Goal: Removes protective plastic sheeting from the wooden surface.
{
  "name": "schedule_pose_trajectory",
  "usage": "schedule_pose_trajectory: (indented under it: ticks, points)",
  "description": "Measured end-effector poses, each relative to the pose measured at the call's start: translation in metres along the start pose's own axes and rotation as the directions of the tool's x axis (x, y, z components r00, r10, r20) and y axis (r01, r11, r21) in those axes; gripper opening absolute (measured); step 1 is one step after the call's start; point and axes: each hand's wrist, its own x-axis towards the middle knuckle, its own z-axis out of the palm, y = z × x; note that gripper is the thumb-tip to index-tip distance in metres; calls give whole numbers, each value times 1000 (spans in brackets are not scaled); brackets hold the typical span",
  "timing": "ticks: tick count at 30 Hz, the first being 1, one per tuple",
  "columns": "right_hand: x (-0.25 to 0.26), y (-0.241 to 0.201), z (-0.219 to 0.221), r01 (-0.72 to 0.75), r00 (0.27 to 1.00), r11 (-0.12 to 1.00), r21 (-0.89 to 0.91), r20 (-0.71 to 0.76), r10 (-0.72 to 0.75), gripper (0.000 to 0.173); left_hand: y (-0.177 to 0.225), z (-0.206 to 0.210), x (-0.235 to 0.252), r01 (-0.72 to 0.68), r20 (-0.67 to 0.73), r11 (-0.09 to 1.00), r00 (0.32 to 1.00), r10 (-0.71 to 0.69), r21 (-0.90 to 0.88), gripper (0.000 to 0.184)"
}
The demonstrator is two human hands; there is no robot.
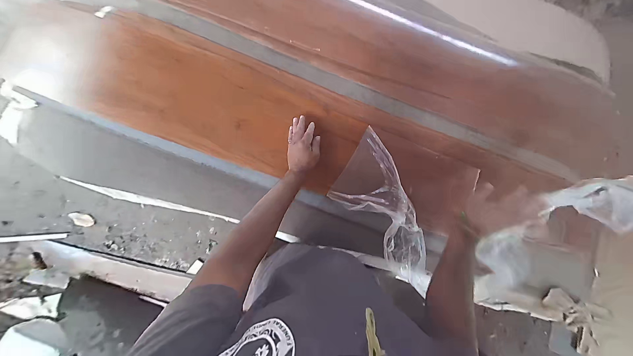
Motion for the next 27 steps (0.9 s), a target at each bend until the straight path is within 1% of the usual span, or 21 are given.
schedule_pose_trajectory:
  ticks: [1,2,3,4,5,6,8,9,11,12,13,14,16,17,18,19,21,22,23,25,27]
  points:
    - [-8,-16,18,67,974,998,-12,216,-62,63,4,3,-13,-4,33,999,999,3,36,48]
    - [-16,-39,31,105,894,994,17,437,-102,66,6,5,-23,-12,66,997,998,7,77,51]
    - [-29,-59,38,151,796,987,58,585,-156,68,9,6,-34,-16,98,993,995,5,115,53]
    - [-47,-75,43,200,729,974,105,649,-220,71,11,7,-42,-8,124,990,992,-10,143,55]
    - [-70,-87,45,259,694,950,175,650,-309,76,11,9,-46,3,133,986,991,-26,166,57]
    - [-96,-91,47,351,670,902,252,606,-430,84,10,12,-51,14,140,981,989,-41,192,59]
    - [-152,-89,51,524,571,749,404,486,-662,102,6,18,-60,13,146,969,988,-50,246,62]
    - [-174,-86,56,589,511,665,459,426,-746,105,3,21,-62,6,143,963,989,-46,270,63]
    - [-195,-84,65,634,416,590,500,422,-805,106,1,26,-62,-8,146,950,988,-39,311,67]
    - [-197,-82,71,666,405,565,487,401,-822,106,1,27,-63,-11,147,947,988,-38,321,69]
    - [-196,-78,75,709,390,529,467,366,-845,101,1,28,-65,-11,145,946,989,-39,325,70]
    - [-194,-75,78,753,361,470,461,307,-881,90,1,29,-66,-10,145,942,989,-40,335,71]
    - [-182,-72,86,807,245,315,499,202,-948,52,2,28,-64,-4,144,933,988,-52,361,74]
    - [-174,-71,90,802,191,274,532,207,-960,37,3,28,-63,2,137,930,989,-56,367,76]
    - [-165,-71,92,784,142,259,564,243,-959,27,4,29,-63,8,130,929,990,-60,370,77]
    - [-154,-74,94,758,93,262,598,298,-950,23,5,30,-62,13,130,928,989,-66,371,77]
    - [-136,-84,92,713,-16,304,632,448,-894,26,7,32,-62,28,136,928,987,-84,370,77]
    - [-127,-92,84,688,-83,336,643,529,-844,30,6,33,-62,32,133,928,987,-88,372,76]
    - [-120,-100,73,657,-130,362,661,572,-810,31,4,33,-62,33,129,926,988,-88,377,76]
    - [-100,-110,49,609,-205,395,688,618,-759,36,2,34,-62,35,129,922,987,-91,385,76]
    - [-78,-110,39,596,-269,395,699,637,-722,37,3,35,-62,33,126,921,988,-88,389,76]
